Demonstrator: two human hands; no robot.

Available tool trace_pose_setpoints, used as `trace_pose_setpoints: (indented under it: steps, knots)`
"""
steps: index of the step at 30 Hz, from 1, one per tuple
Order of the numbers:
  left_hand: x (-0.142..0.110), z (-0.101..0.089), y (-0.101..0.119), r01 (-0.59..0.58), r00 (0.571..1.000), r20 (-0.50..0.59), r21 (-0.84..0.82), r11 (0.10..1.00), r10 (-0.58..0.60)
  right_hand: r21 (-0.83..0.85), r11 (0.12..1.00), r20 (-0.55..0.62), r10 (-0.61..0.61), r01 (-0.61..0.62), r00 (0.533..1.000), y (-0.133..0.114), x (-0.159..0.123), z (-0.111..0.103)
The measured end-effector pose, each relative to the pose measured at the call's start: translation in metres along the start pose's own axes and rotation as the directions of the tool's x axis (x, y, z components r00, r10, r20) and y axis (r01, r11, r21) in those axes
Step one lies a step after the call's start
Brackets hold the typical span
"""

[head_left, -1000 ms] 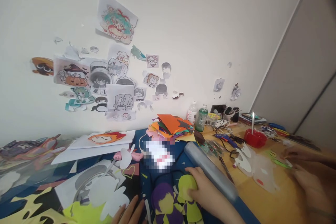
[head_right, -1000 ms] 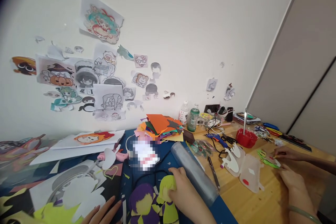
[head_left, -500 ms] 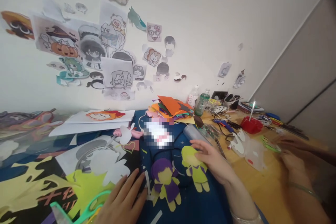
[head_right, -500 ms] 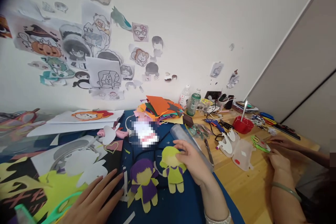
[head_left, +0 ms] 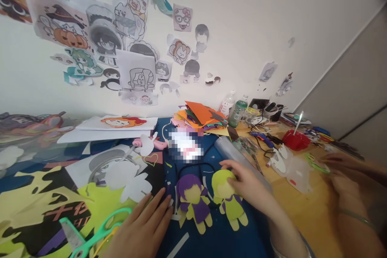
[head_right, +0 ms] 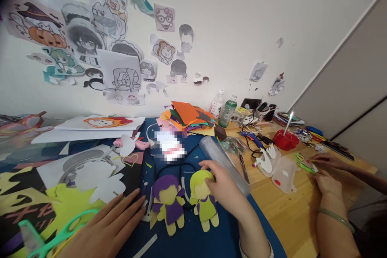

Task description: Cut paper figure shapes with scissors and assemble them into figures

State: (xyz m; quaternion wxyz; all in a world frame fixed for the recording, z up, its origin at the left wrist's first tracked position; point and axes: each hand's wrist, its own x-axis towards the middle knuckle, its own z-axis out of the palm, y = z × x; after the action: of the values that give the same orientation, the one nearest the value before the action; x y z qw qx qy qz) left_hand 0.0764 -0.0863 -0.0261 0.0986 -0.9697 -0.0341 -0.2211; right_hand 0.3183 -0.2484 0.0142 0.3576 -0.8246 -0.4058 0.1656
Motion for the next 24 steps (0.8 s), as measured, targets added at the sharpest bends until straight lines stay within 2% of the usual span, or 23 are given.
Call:
trace_pose_setpoints:
  steps: [2, 5, 7, 10, 12, 15, 18, 21, 24]
  knots:
    - [0.001, -0.004, 0.000, 0.008, 1.000, 0.009, 0.014, 1.000, -0.009, -0.160, 0.986, 0.026, -0.046, 0.049, 0.999, 0.000, 0.002, 0.009]
    - [0.001, -0.007, 0.004, 0.004, 0.999, 0.037, 0.028, 1.000, -0.005, -0.386, 0.917, 0.000, -0.106, 0.098, 0.994, -0.007, 0.003, 0.017]
    - [0.000, -0.007, 0.008, 0.020, 0.999, 0.038, 0.029, 0.999, -0.021, -0.470, 0.867, -0.009, -0.192, 0.165, 0.981, -0.018, 0.001, 0.023]
    - [0.000, -0.006, 0.014, 0.038, 0.999, 0.015, 0.028, 0.999, -0.039, -0.406, 0.850, 0.055, -0.344, 0.336, 0.937, -0.041, -0.005, 0.036]
    - [0.001, -0.006, 0.016, 0.030, 1.000, -0.002, 0.026, 0.999, -0.030, -0.339, 0.852, 0.108, -0.386, 0.399, 0.916, -0.054, -0.008, 0.046]
    - [0.003, -0.007, 0.016, 0.019, 0.999, -0.034, 0.027, 0.999, -0.018, -0.283, 0.895, 0.145, -0.316, 0.345, 0.938, -0.059, -0.005, 0.057]
    - [0.005, -0.006, 0.017, 0.020, 0.999, -0.045, 0.025, 0.999, -0.019, -0.190, 0.944, 0.229, -0.226, 0.271, 0.947, -0.053, 0.007, 0.058]
    - [0.005, -0.004, 0.018, 0.016, 1.000, -0.022, 0.019, 1.000, -0.016, -0.143, 0.957, 0.355, -0.190, 0.254, 0.915, -0.049, 0.020, 0.053]
    - [0.004, -0.002, 0.019, 0.002, 1.000, -0.003, 0.016, 1.000, -0.002, -0.157, 0.944, 0.405, -0.208, 0.291, 0.891, -0.052, 0.025, 0.052]
